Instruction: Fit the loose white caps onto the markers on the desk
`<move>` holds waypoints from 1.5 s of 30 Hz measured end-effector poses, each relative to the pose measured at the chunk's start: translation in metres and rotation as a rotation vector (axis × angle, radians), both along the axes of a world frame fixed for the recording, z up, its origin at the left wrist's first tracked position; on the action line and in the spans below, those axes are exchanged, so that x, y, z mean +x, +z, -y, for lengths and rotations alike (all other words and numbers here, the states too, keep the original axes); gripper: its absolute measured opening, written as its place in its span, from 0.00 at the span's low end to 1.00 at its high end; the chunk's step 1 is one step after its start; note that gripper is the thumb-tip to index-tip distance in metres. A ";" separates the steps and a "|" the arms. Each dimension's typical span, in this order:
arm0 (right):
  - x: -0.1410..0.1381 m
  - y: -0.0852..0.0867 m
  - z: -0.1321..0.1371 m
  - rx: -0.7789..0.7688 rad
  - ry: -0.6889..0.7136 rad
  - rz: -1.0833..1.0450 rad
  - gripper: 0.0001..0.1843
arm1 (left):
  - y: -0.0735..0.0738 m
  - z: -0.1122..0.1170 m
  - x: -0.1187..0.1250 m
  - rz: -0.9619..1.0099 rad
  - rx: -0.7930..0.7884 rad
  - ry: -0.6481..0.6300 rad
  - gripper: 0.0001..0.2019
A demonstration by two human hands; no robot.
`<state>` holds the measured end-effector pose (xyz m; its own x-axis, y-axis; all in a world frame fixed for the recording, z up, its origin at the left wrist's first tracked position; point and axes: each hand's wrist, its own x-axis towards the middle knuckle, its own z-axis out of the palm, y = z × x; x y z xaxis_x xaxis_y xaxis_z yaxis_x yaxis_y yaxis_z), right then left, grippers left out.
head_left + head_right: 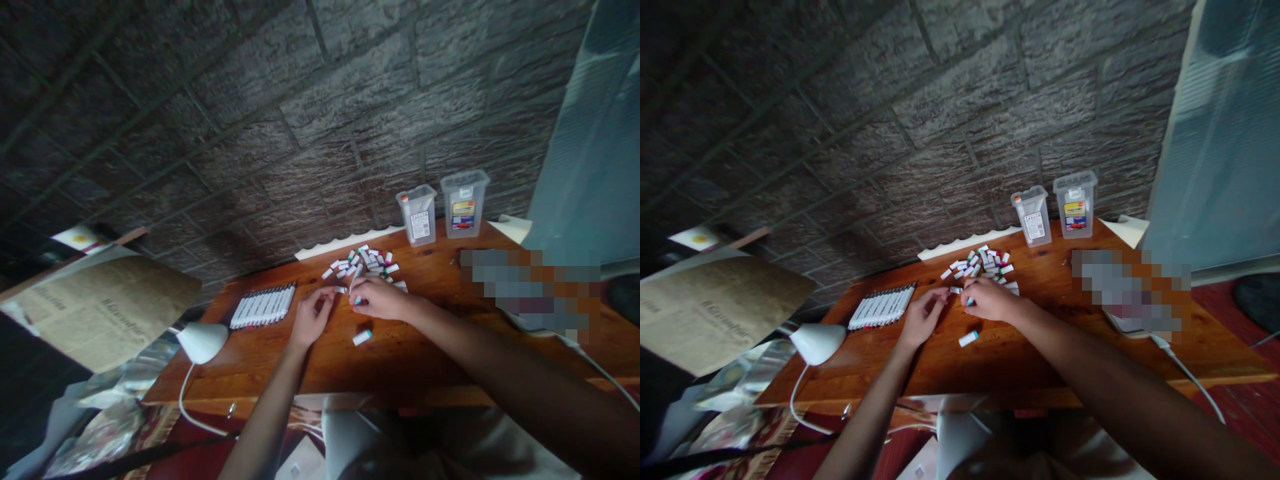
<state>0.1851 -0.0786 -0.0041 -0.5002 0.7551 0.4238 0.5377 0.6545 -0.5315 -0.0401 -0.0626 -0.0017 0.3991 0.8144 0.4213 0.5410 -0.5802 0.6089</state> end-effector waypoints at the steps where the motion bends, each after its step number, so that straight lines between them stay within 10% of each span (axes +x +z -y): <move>1: -0.002 0.000 0.000 0.003 -0.007 0.002 0.06 | 0.003 0.001 0.002 -0.016 -0.011 -0.011 0.13; 6: -0.001 0.000 -0.001 0.043 -0.033 0.022 0.07 | 0.019 0.049 0.015 -0.105 0.152 -0.004 0.17; 10: 0.006 0.001 -0.003 -0.006 -0.024 -0.014 0.06 | 0.008 0.120 0.031 -0.426 0.303 -0.335 0.27; 13: 0.007 0.001 -0.003 -0.030 -0.049 -0.021 0.05 | -0.003 0.140 0.039 -0.603 0.292 -0.337 0.29; 26: 0.022 0.019 -0.009 0.040 -0.340 -0.318 0.11 | 0.012 0.102 0.001 -0.466 0.200 -0.032 0.14; 34: 0.033 0.012 -0.019 -0.015 -0.548 -0.517 0.16 | 0.042 0.026 0.061 -0.385 0.222 0.122 0.06; 45: 0.040 0.009 -0.026 -0.089 -0.583 -0.665 0.18 | 0.028 -0.027 0.083 -0.607 0.027 0.269 0.09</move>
<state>0.2255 -0.0530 0.0044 0.3032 0.8569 0.4168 0.3341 0.3141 -0.8887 0.0433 -0.0356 0.0262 0.3565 0.9110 0.2071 0.9112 -0.3880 0.1382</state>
